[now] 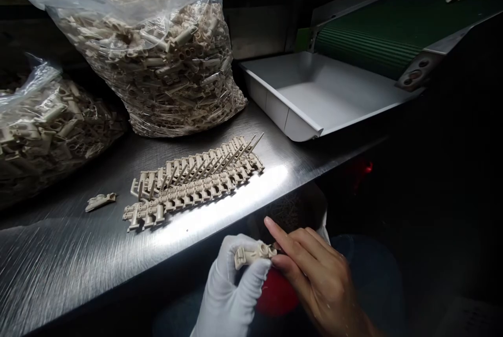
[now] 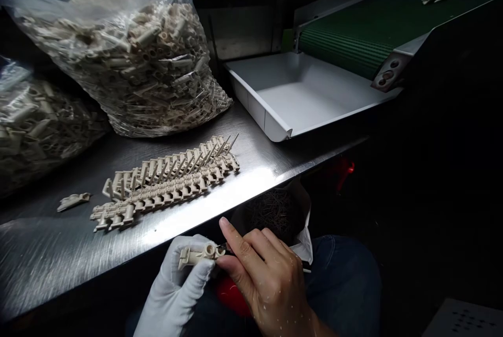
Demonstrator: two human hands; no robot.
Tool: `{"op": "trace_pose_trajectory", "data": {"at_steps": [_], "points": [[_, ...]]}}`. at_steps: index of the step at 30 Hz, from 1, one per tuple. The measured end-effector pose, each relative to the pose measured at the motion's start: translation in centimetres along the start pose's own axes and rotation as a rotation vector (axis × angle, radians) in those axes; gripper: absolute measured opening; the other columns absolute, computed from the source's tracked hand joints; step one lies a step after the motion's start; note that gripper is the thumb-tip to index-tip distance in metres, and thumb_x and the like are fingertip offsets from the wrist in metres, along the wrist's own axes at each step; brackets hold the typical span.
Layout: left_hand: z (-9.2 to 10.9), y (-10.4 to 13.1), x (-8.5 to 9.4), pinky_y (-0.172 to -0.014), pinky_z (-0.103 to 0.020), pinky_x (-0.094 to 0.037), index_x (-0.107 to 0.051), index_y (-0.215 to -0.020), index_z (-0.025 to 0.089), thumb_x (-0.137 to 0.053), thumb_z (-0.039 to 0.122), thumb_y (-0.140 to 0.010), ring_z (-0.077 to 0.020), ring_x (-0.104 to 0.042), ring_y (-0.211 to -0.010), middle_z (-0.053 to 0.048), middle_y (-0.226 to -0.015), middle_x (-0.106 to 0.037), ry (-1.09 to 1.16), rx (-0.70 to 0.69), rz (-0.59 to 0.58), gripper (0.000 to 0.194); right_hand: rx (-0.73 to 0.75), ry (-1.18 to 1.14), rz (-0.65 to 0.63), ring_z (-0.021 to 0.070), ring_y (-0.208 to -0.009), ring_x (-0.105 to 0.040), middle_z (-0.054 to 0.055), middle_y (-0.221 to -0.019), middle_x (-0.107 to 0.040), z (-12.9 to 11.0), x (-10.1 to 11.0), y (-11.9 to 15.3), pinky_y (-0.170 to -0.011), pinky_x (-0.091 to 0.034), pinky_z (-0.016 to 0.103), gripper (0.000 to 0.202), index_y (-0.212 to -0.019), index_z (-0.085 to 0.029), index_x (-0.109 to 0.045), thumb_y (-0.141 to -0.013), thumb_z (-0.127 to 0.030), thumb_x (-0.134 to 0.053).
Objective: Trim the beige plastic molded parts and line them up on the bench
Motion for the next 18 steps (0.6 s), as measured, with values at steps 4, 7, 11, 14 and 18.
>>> {"op": "trace_pose_trajectory", "data": {"at_steps": [4, 7, 11, 14, 18], "points": [[-0.19, -0.03, 0.1, -0.076, -0.023, -0.048, -0.071, -0.086, 0.027, -0.075, 0.053, -0.091, -0.0139, -0.06, -0.077, 0.003, -0.084, -0.067, 0.002, -0.007, -0.013, 0.027, 0.011, 0.019, -0.01, 0.0178, -0.07, -0.057, 0.003, -0.078, -0.063, -0.03, -0.04, 0.04, -0.063, -0.048, 0.03, 0.045, -0.153, -0.016, -0.054, -0.108, -0.023, -0.056], [-0.32, -0.07, 0.1, -0.077, -0.024, -0.048, -0.072, -0.086, 0.027, -0.076, 0.051, -0.091, -0.0143, -0.06, -0.078, 0.003, -0.085, -0.068, 0.012, 0.003, -0.019, 0.025, 0.017, 0.055, -0.017, 0.0184, -0.07, -0.058, 0.004, -0.079, -0.065, -0.05, 0.09, -0.01, -0.064, -0.048, 0.031, 0.046, -0.152, -0.016, -0.055, -0.107, -0.021, -0.06], [-0.54, -0.05, 0.12, -0.078, -0.024, -0.049, -0.072, -0.087, 0.028, -0.076, 0.048, -0.092, -0.0139, -0.061, -0.075, 0.004, -0.083, -0.067, 0.032, 0.025, -0.035, 0.021, 0.059, 0.05, -0.028, 0.0188, -0.07, -0.058, 0.004, -0.079, -0.068, -0.37, 0.3, -0.1, -0.061, -0.046, 0.031, 0.043, -0.148, -0.017, -0.058, -0.105, -0.018, -0.062], [-0.59, 0.02, 0.22, -0.078, -0.024, -0.049, -0.072, -0.088, 0.027, -0.075, 0.048, -0.092, -0.0147, -0.062, -0.077, 0.003, -0.084, -0.068, 0.014, -0.001, -0.026, 0.022, 0.051, 0.007, -0.037, 0.018, -0.069, -0.057, 0.003, -0.077, -0.065, -0.3, 0.27, -0.18, -0.061, -0.046, 0.031, 0.043, -0.15, -0.018, -0.056, -0.107, -0.019, -0.059], [-0.58, 0.11, 0.02, -0.078, -0.024, -0.048, -0.073, -0.09, 0.028, -0.073, 0.048, -0.094, -0.015, -0.062, -0.08, 0.002, -0.086, -0.068, 0.009, -0.039, -0.042, 0.021, 0.053, 0.023, -0.036, 0.0191, -0.071, -0.056, 0.004, -0.079, -0.063, -0.12, 0.0, -0.27, -0.062, -0.046, 0.032, 0.048, -0.156, -0.016, -0.05, -0.109, -0.023, -0.054]]}}
Point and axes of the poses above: each hand's wrist, its own y-axis away from the middle knuckle, its own x-axis out of the back of the hand, z = x × y, the point moved 7 cm from there along -y, towards the middle knuckle
